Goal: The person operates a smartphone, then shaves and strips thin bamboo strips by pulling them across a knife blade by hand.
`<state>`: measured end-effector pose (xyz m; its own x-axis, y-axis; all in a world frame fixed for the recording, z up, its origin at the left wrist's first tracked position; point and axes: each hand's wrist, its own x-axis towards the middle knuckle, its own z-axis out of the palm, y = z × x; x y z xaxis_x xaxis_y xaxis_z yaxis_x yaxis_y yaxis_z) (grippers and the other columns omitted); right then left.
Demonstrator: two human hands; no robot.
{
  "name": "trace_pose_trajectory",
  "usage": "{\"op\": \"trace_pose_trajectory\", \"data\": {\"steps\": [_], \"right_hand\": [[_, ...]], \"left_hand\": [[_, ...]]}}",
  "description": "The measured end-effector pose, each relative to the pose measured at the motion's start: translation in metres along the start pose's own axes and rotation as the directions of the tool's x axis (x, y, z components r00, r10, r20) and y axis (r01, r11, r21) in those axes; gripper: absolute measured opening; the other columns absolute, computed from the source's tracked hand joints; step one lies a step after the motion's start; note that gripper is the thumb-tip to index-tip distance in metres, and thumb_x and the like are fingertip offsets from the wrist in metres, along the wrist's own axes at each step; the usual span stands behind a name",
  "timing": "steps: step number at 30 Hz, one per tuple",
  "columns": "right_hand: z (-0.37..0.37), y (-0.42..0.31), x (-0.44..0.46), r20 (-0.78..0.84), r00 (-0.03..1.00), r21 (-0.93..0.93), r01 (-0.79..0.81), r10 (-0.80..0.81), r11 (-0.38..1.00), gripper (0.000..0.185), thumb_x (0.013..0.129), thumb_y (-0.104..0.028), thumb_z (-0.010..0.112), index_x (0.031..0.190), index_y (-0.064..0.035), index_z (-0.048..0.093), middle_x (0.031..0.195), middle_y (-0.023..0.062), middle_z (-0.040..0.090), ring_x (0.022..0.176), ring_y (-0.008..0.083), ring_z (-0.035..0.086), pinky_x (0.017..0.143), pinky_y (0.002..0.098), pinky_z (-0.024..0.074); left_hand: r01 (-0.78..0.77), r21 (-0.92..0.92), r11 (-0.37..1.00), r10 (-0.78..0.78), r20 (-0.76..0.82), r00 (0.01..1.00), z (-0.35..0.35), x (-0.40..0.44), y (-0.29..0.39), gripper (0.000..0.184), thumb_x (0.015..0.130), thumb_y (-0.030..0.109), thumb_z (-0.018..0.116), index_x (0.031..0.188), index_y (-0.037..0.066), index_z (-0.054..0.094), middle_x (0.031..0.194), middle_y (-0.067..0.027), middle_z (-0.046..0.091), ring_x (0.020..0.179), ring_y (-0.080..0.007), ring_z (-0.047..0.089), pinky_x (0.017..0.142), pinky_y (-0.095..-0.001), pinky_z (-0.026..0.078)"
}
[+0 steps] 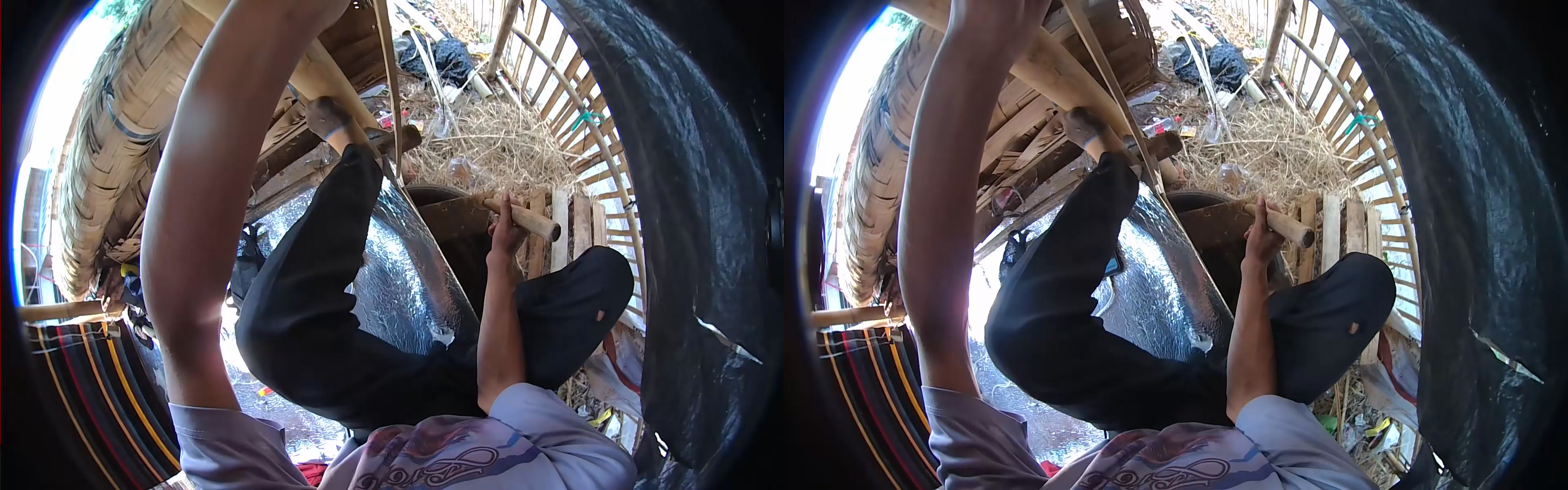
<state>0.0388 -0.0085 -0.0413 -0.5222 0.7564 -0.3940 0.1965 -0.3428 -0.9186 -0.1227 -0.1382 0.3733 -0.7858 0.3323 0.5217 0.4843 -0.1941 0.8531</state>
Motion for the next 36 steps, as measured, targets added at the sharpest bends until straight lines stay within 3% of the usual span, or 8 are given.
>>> {"op": "trace_pose_trajectory", "data": {"steps": [5,10,13,19,23,26,34,36], "right_hand": [[-0.017,0.012,0.001,-0.034,0.994,-0.093,0.101,-0.105,0.991,0.041,0.079,-0.04,0.067,0.098,-0.004,0.061,0.083,0.0054,0.057,0.063,0.0114,0.047,0.051,0.0255,0.0386],[-0.015,-0.032,-0.003,0.058,0.973,-0.057,0.226,-0.223,0.972,0.04,0.077,-0.034,0.071,0.094,0.0013,0.062,0.097,0.0115,0.06,0.089,0.021,0.055,0.082,0.0347,0.0423],[-0.01,-0.029,0.006,0.059,0.97,-0.038,0.238,-0.236,0.97,0.038,0.078,-0.032,0.07,0.092,0.0031,0.062,0.099,0.0119,0.06,0.092,0.0207,0.054,0.084,0.034,0.0415],[-0.004,-0.024,-0.017,0.126,0.976,-0.03,0.182,-0.177,0.983,0.029,0.077,-0.024,0.07,0.087,0.0019,0.061,0.087,0.0103,0.062,0.082,0.019,0.056,0.075,0.0337,0.0434],[0.001,-0.016,-0.024,0.149,0.976,-0.02,0.163,-0.158,0.986,0.024,0.076,-0.021,0.071,0.083,-0.0011,0.061,0.078,0.005,0.059,0.071,0.0124,0.052,0.065,0.0287,0.041],[0.006,-0.014,-0.024,0.203,0.963,-0.057,0.192,-0.177,0.98,0.02,0.077,-0.019,0.07,0.08,-0.0022,0.06,0.072,0.002,0.057,0.065,0.0111,0.05,0.061,0.0275,0.0396],[0.0,-0.017,-0.022,0.277,0.951,0.097,0.113,-0.136,0.989,0.008,0.078,-0.01,0.066,0.077,-0.0052,0.06,0.065,-0.0012,0.054,0.06,0.0071,0.05,0.056,0.0226,0.0384],[-0.003,-0.019,-0.021,0.259,0.953,0.099,0.133,-0.154,0.986,0.008,0.078,-0.01,0.066,0.077,-0.0055,0.059,0.065,-0.0014,0.053,0.059,0.007,0.049,0.056,0.0227,0.0384]], "left_hand": [[0.127,-0.21,0.969,-0.165,-0.176,0.97,0.004,-0.051,-0.029,0.044,0.094,0.043,0.042,0.059,0.021,0.027,0.05,0.0086,0.021,0.042,-0.0053,0.016,0.04,-0.0221,0.018],[0.157,-0.247,0.956,-0.18,-0.074,0.981,-0.028,-0.078,-0.035,0.045,0.094,0.046,0.04,0.06,0.019,0.029,0.053,0.0062,0.024,0.044,-0.0062,0.021,0.041,-0.0211,0.02],[0.267,-0.41,0.872,-0.314,-0.049,0.948,-0.03,-0.098,-0.051,0.045,0.095,0.046,0.038,0.061,0.018,0.029,0.056,0.0038,0.025,0.046,-0.007,0.023,0.043,-0.0202,0.021],[0.29,-0.382,0.878,-0.231,0.194,0.954,-0.06,-0.107,-0.055,0.036,0.099,0.036,0.031,0.074,0.01,0.036,0.07,0.0004,0.035,0.07,-0.0105,0.037,0.065,-0.026,0.035],[0.304,-0.055,0.951,-0.294,0.146,0.945,-0.051,-0.112,-0.049,0.033,0.099,0.033,0.033,0.085,0.006,0.047,0.077,-0.0037,0.047,0.075,-0.0146,0.05,0.073,-0.0295,0.044],[0.311,0.126,0.942,-0.335,0.306,0.891,-0.062,-0.125,-0.056,0.031,0.099,0.025,0.033,0.09,0.002,0.051,0.087,-0.007,0.054,0.084,-0.0164,0.058,0.079,-0.0309,0.048],[0.278,0.345,0.897,-0.398,0.353,0.847,-0.034,-0.106,-0.05,0.041,0.096,0.037,0.04,0.08,0.004,0.057,0.08,-0.0065,0.061,0.085,-0.0173,0.062,0.081,-0.0316,0.048],[0.273,0.223,0.936,-0.338,0.348,0.874,-0.022,-0.114,-0.061,0.043,0.096,0.039,0.04,0.08,0.003,0.058,0.076,-0.0052,0.062,0.078,-0.0147,0.061,0.075,-0.0294,0.047]]}}
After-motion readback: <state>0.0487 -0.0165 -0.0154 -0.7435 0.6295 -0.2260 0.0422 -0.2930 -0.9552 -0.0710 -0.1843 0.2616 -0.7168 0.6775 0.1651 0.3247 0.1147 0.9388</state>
